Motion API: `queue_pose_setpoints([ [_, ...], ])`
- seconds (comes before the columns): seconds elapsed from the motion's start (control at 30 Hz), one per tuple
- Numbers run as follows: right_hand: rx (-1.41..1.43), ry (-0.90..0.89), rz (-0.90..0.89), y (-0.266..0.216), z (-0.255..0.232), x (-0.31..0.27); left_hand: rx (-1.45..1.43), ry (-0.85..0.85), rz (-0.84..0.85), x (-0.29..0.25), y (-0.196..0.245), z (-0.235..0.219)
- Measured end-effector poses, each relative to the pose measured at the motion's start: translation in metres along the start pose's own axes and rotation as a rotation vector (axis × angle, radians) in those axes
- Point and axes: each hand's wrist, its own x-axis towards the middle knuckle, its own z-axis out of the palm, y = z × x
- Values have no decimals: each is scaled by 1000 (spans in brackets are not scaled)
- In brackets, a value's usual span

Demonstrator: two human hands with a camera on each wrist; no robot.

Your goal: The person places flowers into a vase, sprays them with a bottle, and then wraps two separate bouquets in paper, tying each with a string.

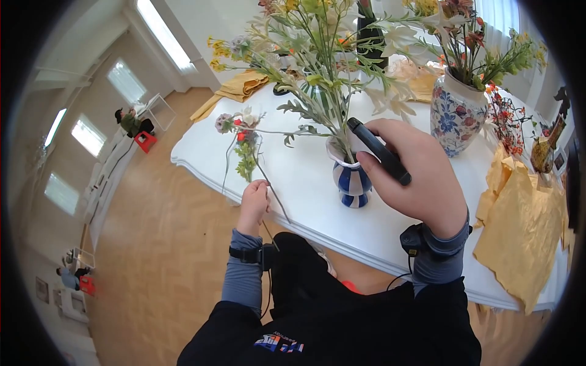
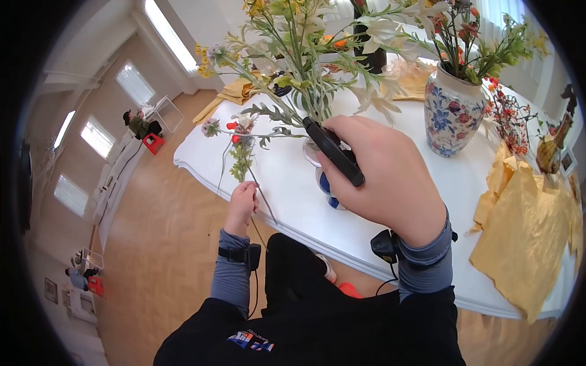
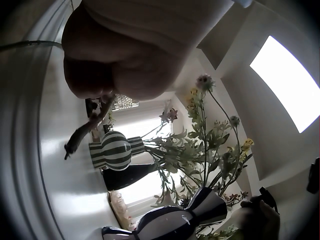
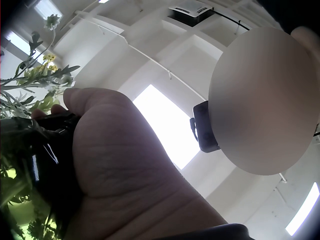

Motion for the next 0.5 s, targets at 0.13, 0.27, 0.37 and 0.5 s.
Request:
queue_pose_setpoints([
  [0.13,31,-2,30,-4,1,0,49,3,-18,-3,-1,10],
  [0.27,29,-35,47,-7,0,0,228,-122,-57,-1,6,9],
  [0.37,5,-22,18,-7,2,0,276,-140,-43,1,9,9],
  [0.5,-3,-19,40,-7,4,1,216,-99,-113,3,19,18],
])
